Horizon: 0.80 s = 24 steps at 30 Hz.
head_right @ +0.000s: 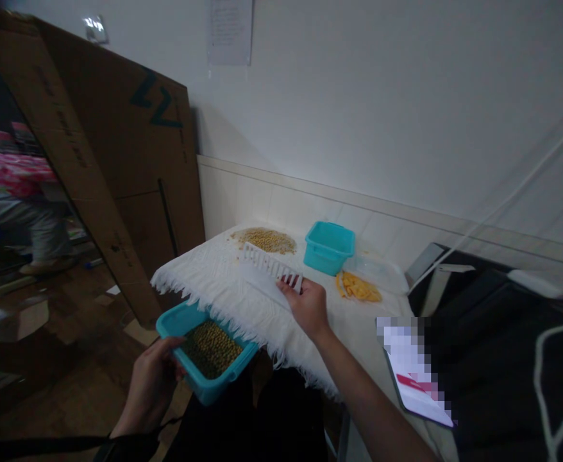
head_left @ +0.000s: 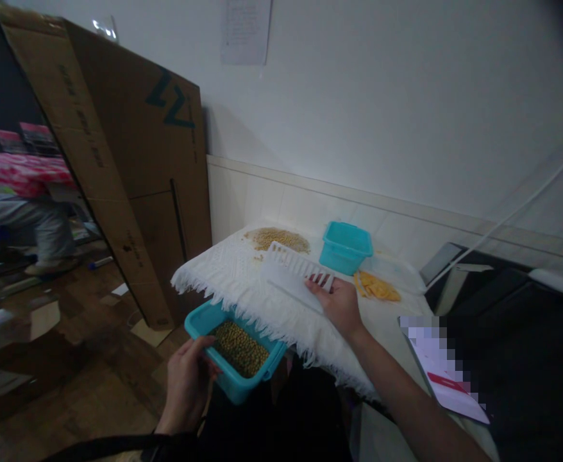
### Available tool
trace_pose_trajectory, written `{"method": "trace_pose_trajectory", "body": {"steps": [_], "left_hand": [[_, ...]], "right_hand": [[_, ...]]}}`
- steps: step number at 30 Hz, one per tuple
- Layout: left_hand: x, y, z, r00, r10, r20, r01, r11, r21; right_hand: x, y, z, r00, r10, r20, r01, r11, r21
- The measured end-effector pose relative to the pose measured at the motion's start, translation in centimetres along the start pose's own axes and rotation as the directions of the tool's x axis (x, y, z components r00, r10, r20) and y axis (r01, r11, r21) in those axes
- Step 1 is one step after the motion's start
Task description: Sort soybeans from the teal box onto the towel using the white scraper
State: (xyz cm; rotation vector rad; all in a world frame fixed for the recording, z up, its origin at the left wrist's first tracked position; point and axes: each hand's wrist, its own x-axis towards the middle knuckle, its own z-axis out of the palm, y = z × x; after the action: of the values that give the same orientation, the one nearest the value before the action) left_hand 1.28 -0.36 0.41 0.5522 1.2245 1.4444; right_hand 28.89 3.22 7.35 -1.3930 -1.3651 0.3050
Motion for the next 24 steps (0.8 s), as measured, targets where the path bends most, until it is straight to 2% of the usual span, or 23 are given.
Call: {"method": "trace_pose_trajectory", "body": {"steps": [3, 6, 9, 15, 24], "left_hand": [[0.0, -0.2, 0.0, 1.0, -0.006, -0.009, 0.006, 1.0, 0.004], [0.0, -0.3, 0.0, 1.0, -0.016, -0.026, 0.017, 1.0, 0.009], [-0.1, -0.2, 0.1, 0.999, -0.023, -0.027, 0.023, 1.0, 0.008], [-0.1, -0.3, 0.1, 1.0, -0.027, -0.002, 0.027, 0.999, 0.023], [-0.3, -0.1, 0.4, 0.999, -0.042, -0.022, 0.043, 0.999, 0.021]], "right_hand": [[1.8, 1.8, -2.0, 0.986, -0.033, -0.163, -0.002, 0.978, -0.207], [1.8, 3.3, -3.4, 0.975, -0.037, -0.221, -0.034, 0.951, -0.308], [0.9, 3.8, -3.8, 0.979, -0.035, -0.202, -0.028, 0.953, -0.301], [0.0, 3.7, -3.3, 0.992, -0.003, -0.13, -0.026, 0.974, -0.223], [-0.3, 3.8, -3.5, 0.99, 0.053, -0.128, -0.071, 0.988, -0.14]]}}
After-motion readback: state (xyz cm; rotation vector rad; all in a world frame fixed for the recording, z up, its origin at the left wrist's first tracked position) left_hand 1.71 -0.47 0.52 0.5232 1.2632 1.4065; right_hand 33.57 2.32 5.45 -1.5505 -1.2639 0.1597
